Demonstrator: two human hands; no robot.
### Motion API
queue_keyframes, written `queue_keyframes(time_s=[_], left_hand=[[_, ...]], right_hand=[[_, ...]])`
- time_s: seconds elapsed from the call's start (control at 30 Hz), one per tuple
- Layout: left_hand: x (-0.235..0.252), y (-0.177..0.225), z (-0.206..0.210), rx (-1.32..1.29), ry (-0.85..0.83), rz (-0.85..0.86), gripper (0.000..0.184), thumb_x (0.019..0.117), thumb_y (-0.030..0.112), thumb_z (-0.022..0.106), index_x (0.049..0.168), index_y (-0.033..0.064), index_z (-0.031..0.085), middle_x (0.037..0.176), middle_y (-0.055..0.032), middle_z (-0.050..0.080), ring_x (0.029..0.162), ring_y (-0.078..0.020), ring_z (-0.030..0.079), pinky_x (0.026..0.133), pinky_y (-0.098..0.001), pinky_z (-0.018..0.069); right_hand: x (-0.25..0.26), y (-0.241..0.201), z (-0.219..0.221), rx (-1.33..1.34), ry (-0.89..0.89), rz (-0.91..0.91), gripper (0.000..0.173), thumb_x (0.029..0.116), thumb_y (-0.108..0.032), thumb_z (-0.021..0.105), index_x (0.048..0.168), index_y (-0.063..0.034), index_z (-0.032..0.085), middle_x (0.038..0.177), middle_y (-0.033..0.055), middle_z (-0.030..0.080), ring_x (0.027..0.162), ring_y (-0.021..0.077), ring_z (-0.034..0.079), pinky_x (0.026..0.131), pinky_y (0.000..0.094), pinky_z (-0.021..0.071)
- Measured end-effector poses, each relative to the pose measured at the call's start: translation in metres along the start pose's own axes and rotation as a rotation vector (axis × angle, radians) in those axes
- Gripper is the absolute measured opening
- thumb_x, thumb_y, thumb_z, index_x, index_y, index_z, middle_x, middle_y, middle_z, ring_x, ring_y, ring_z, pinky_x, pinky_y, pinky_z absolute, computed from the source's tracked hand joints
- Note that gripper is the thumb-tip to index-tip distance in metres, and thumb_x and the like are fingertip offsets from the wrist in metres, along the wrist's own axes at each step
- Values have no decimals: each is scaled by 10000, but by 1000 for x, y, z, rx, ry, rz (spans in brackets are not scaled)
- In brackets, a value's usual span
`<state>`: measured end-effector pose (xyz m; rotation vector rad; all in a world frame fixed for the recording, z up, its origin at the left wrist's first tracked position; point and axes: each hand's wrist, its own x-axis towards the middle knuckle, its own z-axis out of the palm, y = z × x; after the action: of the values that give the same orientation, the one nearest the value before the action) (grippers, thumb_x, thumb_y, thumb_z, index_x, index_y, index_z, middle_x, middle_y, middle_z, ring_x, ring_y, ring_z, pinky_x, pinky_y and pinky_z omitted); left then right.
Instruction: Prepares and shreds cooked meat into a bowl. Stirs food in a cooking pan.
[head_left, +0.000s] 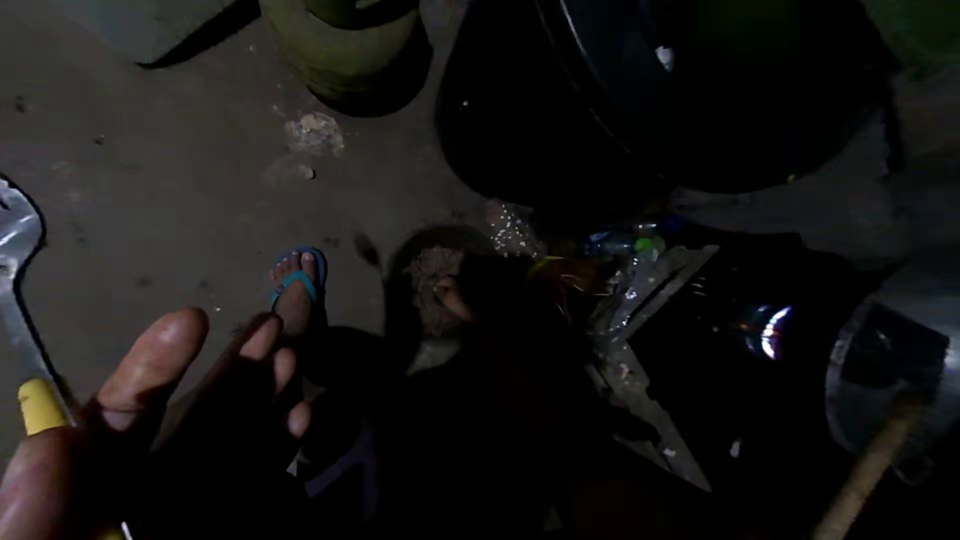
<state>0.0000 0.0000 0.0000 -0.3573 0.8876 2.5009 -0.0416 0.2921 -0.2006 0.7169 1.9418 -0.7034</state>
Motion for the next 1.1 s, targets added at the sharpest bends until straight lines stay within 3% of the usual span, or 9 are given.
queue_keyframes(time_s=[0.13,0.23,0.33,0.5,0.63,0.8,0.9,1.0,1.1], left_hand=[[-8,-3,-19,113,-65,46,521,1074,117,420,1568,-8,312,1545,-288,418,1389,-466,464,1138,-587,434],[-2,-2,-8,-48,-29,-40,493,1116,225,341,1577,53,337,1541,-247,446,1381,-420,487,1140,-553,426],[2,3,11,-112,76,-97,459,1120,279,346,1547,130,426,1504,-198,517,1363,-374,526,1139,-517,438],[-7,-2,-12,110,-42,3,513,1089,139,414,1582,36,317,1557,-252,424,1388,-438,478,1135,-572,440],[2,-3,6,-66,28,-60,477,1123,261,325,1573,112,379,1532,-220,476,1397,-410,480,1150,-550,414],[-1,0,-1,14,13,-28,461,1114,231,364,1549,84,408,1517,-221,492,1371,-398,510,1132,-535,445],[-4,-2,-8,109,-71,0,485,1101,171,379,1573,61,360,1554,-228,443,1390,-423,483,1137,-565,439],[2,-1,11,-12,62,-73,464,1118,271,345,1558,139,408,1517,-192,502,1365,-380,518,1122,-519,446],[4,0,13,-59,77,-85,453,1113,304,363,1527,146,455,1500,-184,523,1367,-369,520,1127,-511,443]], right_hand=[[38,40,6,58,-55,46,404,1120,-178,441,1458,34,510,1489,255,518,1396,363,495,1169,507,369],[81,78,45,66,17,-37,373,1087,-186,505,1379,37,566,1388,257,590,1298,357,577,1103,494,455],[80,73,33,-42,-48,-24,375,1089,-213,512,1358,33,597,1408,250,585,1327,357,560,1128,506,428],[68,72,21,-10,-26,-27,386,1095,-228,501,1361,38,585,1371,265,599,1294,384,576,1104,550,438],[80,61,46,-57,-42,-10,384,1073,-223,540,1367,14,611,1396,248,599,1326,369,562,1132,524,424],[66,60,-5,-138,-95,-61,405,1097,-261,506,1367,25,601,1407,253,585,1334,385,550,1134,560,409],[69,65,11,-80,-36,-54,402,1085,-286,526,1351,2,617,1373,247,612,1306,387,573,1113,576,429],[80,57,46,-102,-67,-7,381,1071,-259,531,1330,0,637,1373,237,617,1309,366,574,1115,543,434],[78,70,27,-126,-92,-43,391,1084,-284,521,1312,9,645,1358,238,625,1297,367,582,1110,547,434]])
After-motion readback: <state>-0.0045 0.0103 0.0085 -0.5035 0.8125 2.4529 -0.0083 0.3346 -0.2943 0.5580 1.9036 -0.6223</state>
